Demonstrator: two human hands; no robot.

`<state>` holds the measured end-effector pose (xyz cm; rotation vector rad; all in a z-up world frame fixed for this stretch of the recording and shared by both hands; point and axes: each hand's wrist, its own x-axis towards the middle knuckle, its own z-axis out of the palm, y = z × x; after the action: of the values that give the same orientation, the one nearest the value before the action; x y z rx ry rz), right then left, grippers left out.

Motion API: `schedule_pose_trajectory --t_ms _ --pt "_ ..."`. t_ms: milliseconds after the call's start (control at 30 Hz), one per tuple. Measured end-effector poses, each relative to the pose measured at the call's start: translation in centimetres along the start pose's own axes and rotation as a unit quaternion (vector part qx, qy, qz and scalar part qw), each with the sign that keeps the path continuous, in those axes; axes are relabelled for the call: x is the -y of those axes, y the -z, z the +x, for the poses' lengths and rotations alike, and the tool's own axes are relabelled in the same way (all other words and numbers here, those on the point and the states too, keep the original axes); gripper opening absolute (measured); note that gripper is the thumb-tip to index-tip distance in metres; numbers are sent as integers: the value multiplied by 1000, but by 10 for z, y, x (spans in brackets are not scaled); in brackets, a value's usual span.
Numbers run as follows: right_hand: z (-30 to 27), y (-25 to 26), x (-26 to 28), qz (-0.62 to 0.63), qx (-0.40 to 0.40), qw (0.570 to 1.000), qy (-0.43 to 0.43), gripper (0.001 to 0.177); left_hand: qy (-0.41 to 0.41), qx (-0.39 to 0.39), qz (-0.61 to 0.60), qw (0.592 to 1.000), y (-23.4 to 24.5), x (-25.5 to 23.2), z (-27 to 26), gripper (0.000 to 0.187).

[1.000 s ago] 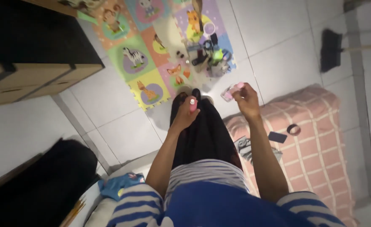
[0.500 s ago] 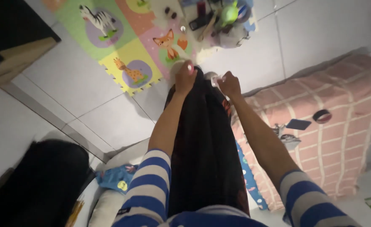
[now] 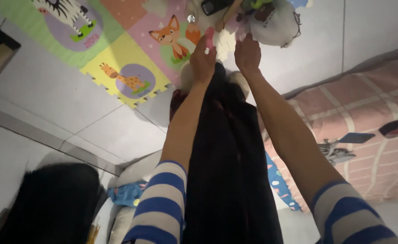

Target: The recorder is seen organizing various toys on a mat and rearranging toiletries/personal care items in a basket on top of a dresser.

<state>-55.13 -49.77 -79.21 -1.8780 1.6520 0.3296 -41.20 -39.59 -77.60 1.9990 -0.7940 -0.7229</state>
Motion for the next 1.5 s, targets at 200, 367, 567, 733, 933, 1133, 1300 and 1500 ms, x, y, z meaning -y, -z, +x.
schedule_pose_trajectory --t_ms 200,367,567,733,933,1133,1300,1500 --pt "31 -34 -10 38 -14 999 18 33 140 34 21 989 -28 0 14 47" --pt "19 -24 -9 115 26 990 73 40 79 55 -28 995 -46 38 11 39" --pt "6 -32 -27 118 38 985 117 50 95 78 51 991 -32 29 19 37" --pt "-45 -5 -38 135 62 985 91 51 -1 -6 103 995 -17 41 -18 50" --pt "-128 14 -78 140 28 981 131 52 73 116 105 985 40 -5 -84 45" --pt "-197 89 -67 125 -18 982 139 51 19 152 159 975 115 -122 -119 51" --pt "-232 170 -35 145 50 985 85 64 54 236 265 933 165 -227 -129 53" --pt "-268 265 14 178 -47 968 171 66 6 123 163 979 217 -402 -148 86"
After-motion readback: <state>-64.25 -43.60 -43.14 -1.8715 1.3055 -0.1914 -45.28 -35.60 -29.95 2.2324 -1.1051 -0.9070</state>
